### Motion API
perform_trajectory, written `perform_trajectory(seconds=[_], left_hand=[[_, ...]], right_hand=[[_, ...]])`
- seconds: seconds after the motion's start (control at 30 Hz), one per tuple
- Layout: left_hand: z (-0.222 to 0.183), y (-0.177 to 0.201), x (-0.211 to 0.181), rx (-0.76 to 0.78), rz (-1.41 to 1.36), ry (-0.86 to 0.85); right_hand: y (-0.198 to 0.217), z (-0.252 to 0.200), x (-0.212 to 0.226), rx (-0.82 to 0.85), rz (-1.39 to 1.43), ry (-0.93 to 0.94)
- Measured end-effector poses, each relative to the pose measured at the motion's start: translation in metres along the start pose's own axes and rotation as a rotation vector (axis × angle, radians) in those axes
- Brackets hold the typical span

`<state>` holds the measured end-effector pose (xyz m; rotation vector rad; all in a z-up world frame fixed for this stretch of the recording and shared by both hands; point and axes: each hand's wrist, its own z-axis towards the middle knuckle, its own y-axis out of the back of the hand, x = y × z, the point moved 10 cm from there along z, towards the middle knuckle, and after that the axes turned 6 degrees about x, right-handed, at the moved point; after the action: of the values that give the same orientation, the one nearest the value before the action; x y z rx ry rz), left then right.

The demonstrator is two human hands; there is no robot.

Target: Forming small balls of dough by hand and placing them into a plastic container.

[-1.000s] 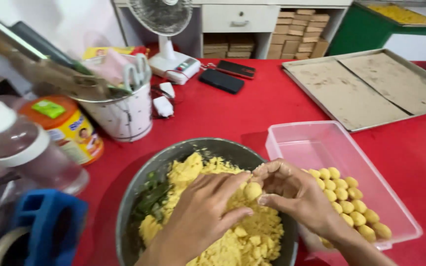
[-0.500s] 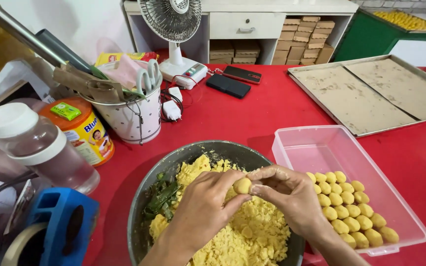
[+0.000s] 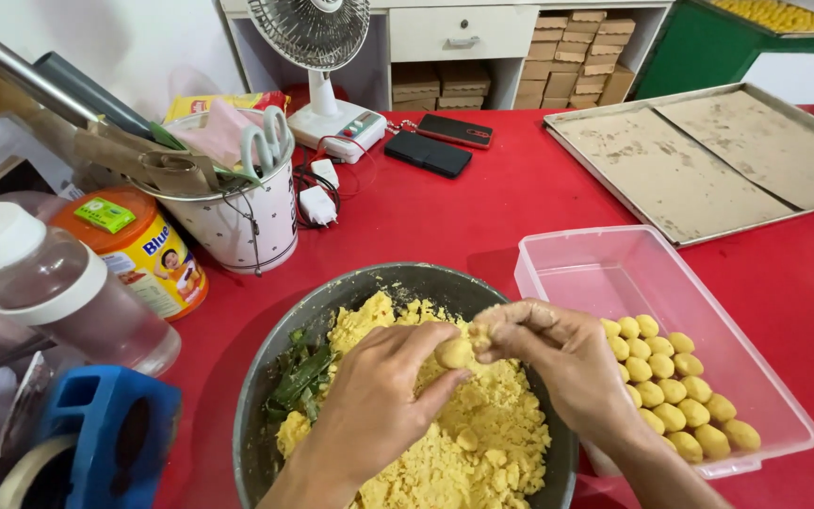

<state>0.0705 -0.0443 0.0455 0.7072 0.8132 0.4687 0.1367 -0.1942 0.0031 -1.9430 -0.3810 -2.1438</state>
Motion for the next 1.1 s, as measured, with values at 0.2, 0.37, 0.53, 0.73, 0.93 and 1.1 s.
perform_trajectory(seconds=[0.2, 0.37, 0.53, 0.73, 0.93, 1.1], left_hand=[[0.001, 0.015, -0.012, -0.066, 0.030, -0.107], [0.000, 0.024, -0.030, -0.158, 0.039, -0.282], [0.002, 0.012, -0.030, -0.099, 0.071, -0.268], [0.003, 0.001, -0.014, -0.027, 0.048, -0.198], [0.000, -0.002, 0.006, 0.024, 0.054, -0.039], [0.003, 0.006, 0.004, 0.017, -0.004, 0.047]], right_hand=[[-0.002, 0.001, -0.013, -0.019, -0.062, -0.114], [-0.030, -0.001, -0.023, 0.138, 0.436, -0.073], [-0.082, -0.026, -0.051, 0.280, 0.883, -0.322], [-0.099, -0.041, -0.034, 0.367, 0.929, -0.391], [-0.079, -0.027, -0.053, 0.212, 0.988, -0.234], [-0.059, -0.019, -0.032, 0.162, 0.797, -0.258]])
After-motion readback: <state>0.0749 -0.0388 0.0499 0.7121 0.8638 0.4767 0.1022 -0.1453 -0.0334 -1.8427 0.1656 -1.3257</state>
